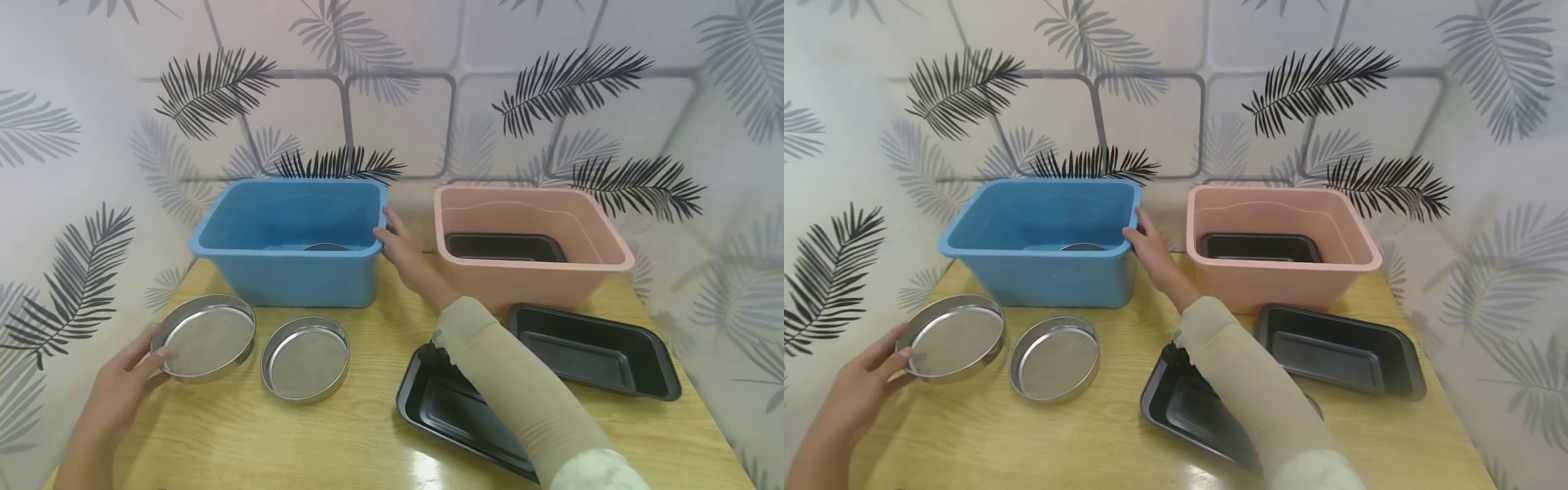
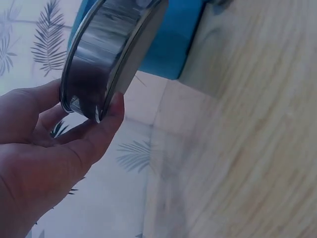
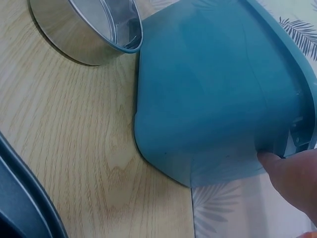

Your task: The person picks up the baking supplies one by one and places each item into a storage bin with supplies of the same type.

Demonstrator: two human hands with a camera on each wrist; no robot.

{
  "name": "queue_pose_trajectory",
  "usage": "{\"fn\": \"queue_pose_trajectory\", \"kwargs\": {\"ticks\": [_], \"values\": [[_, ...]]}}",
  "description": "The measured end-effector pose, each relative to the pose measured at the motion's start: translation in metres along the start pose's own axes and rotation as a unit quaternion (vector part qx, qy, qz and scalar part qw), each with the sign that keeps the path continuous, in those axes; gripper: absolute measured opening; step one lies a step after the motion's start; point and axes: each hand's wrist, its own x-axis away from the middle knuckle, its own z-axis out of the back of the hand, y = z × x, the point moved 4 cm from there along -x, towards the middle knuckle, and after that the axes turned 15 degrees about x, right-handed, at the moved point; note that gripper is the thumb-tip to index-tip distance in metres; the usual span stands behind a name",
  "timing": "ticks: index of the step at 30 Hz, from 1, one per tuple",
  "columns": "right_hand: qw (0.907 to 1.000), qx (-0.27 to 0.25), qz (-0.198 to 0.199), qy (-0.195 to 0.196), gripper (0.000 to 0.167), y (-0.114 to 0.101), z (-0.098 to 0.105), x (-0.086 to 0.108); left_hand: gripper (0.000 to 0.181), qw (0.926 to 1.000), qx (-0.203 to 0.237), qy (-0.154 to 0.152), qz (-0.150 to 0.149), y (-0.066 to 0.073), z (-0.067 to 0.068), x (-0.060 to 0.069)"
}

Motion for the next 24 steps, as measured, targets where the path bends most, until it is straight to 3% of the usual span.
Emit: {"fn": "queue_pose_trajectory", "kwargs": {"ticks": [6,15,24], "values": [[1.0000,0.005,0.002,-0.004,0.062,0.001,0.001,-0.001,0.066,0.9991,0.035,-0.005,-0.022,0.020,-0.010,0.002],[0.9999,0.011,0.005,-0.006,0.062,0.001,0.002,0.000,0.059,0.9917,0.091,-0.068,-0.060,0.051,-0.030,-0.002],[0.9999,0.006,0.010,-0.009,0.062,0.002,0.003,-0.001,0.060,0.9909,0.067,-0.091,-0.072,0.080,-0.060,-0.018]]}}
